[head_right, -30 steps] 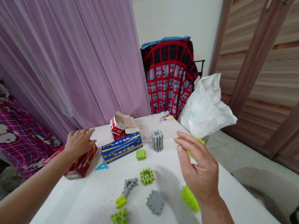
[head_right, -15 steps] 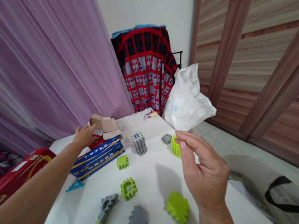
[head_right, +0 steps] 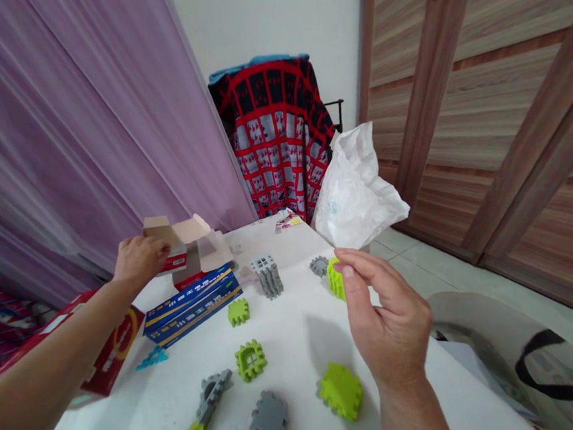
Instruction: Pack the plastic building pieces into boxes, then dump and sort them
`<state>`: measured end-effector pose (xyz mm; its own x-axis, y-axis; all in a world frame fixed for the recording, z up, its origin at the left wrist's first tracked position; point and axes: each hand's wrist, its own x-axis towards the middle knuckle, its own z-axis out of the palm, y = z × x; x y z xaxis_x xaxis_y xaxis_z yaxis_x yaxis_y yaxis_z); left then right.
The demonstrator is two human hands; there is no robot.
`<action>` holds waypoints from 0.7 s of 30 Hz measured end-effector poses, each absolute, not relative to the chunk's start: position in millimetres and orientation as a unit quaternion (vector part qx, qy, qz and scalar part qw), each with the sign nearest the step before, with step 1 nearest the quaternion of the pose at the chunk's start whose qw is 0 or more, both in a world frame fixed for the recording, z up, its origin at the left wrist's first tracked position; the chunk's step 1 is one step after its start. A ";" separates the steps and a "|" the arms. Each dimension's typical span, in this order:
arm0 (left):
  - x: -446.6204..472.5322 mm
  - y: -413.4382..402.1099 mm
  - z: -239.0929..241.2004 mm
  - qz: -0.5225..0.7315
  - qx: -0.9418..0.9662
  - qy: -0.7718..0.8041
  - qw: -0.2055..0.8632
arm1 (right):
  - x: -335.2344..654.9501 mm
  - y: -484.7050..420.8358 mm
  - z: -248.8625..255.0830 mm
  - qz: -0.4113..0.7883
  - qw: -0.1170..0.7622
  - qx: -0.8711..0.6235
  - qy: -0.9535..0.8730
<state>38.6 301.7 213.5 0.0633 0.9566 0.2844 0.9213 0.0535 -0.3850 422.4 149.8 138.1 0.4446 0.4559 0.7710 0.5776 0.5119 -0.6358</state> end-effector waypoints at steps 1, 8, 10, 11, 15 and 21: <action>38.6 288.3 221.4 0.030 -0.688 -0.680 0.253 | 422.4 149.7 138.3 -0.042 0.695 -0.493 -0.522; 34.5 164.8 253.3 0.013 -0.689 -0.667 0.283 | 411.4 148.1 147.1 -0.033 0.703 -0.450 -0.550; 32.5 128.5 246.3 -0.002 -0.693 -0.668 0.270 | 408.6 147.0 148.2 -0.028 0.700 -0.438 -0.563; 31.7 111.2 239.8 -0.005 -0.693 -0.673 0.257 | 407.5 146.5 148.4 -0.024 0.700 -0.434 -0.567; 31.0 53.0 199.0 -0.020 -0.665 -0.722 0.190 | 402.2 143.6 149.0 -0.010 0.693 -0.417 -0.587; 42.1 10.6 125.6 -0.058 -0.611 -0.784 0.089 | 390.1 134.7 154.1 0.000 0.667 -0.403 -0.627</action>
<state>42.1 10.6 125.6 -0.2367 0.9485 0.2104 0.9691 0.2459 -0.0184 390.1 134.7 154.1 0.2147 0.5059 0.8355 0.5046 0.6750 -0.5384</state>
